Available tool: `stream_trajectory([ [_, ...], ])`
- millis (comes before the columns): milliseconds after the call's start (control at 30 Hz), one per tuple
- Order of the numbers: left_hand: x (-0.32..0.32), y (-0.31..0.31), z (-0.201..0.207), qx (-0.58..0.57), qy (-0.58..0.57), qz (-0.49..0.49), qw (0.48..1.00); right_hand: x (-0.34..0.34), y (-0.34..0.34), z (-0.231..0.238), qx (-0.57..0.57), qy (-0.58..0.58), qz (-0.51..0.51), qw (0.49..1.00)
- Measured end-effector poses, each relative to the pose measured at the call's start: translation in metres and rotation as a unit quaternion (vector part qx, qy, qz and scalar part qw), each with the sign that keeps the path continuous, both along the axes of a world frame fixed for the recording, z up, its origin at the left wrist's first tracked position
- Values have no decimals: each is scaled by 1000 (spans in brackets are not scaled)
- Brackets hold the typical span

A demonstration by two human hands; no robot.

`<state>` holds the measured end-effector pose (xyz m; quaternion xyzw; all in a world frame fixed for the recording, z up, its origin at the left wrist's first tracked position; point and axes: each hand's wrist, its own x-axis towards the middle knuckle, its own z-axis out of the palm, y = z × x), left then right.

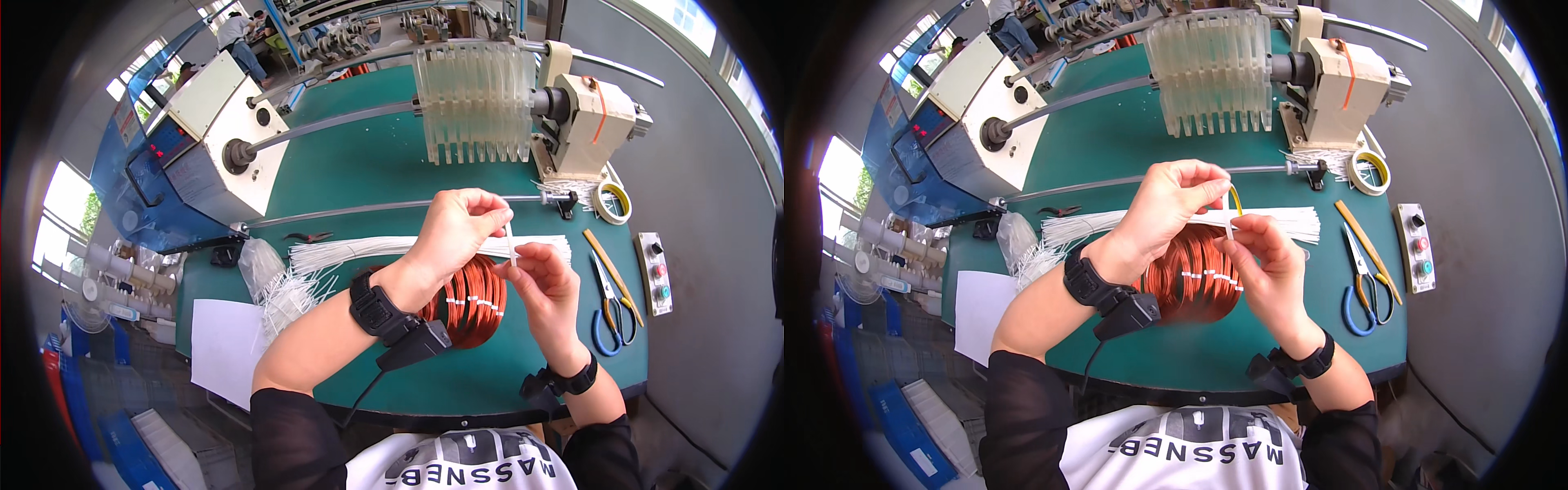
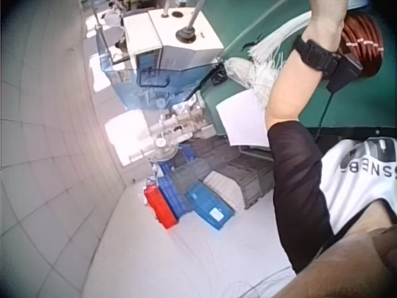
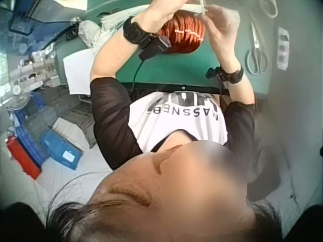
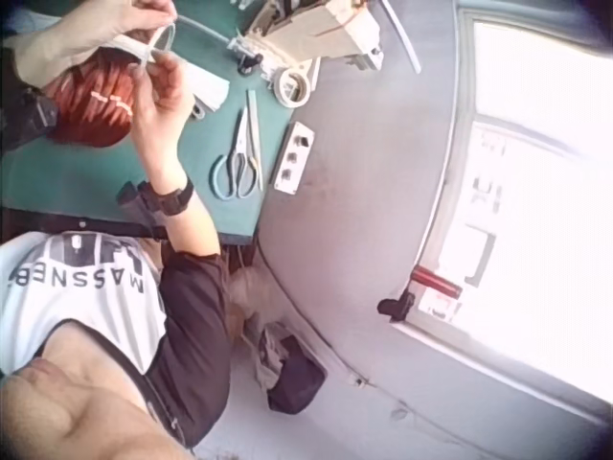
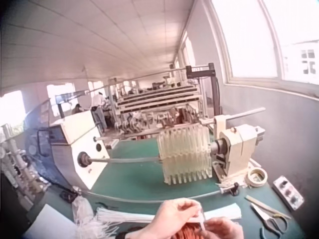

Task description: Winding copper wire into multiple coils using a machine and securing them with plastic ties.

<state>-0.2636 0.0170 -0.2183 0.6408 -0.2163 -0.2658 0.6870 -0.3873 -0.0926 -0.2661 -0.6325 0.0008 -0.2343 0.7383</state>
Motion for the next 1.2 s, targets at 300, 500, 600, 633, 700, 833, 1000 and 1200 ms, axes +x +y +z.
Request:
stream_trajectory([
  [300,140,21,29,129,-522,186,822,0,21,-16,50,240,198,949],
  [500,191,-8,42,56,-598,185,778,63,20,-14,169,214,207,940],
  [600,212,-16,42,86,-591,172,783,87,21,-12,195,225,205,932],
  [633,214,-18,39,85,-590,172,784,94,20,-12,194,226,203,933],
  [700,220,-19,30,57,-539,209,814,106,20,-10,202,237,196,930],
  [833,200,-7,-5,100,-482,166,854,122,9,-3,191,254,182,931],
  [1000,203,-1,-9,162,-521,137,826,135,-12,5,142,205,116,961],
  [1200,200,-5,-14,85,-464,119,873,155,-77,23,105,152,-47,982],
])
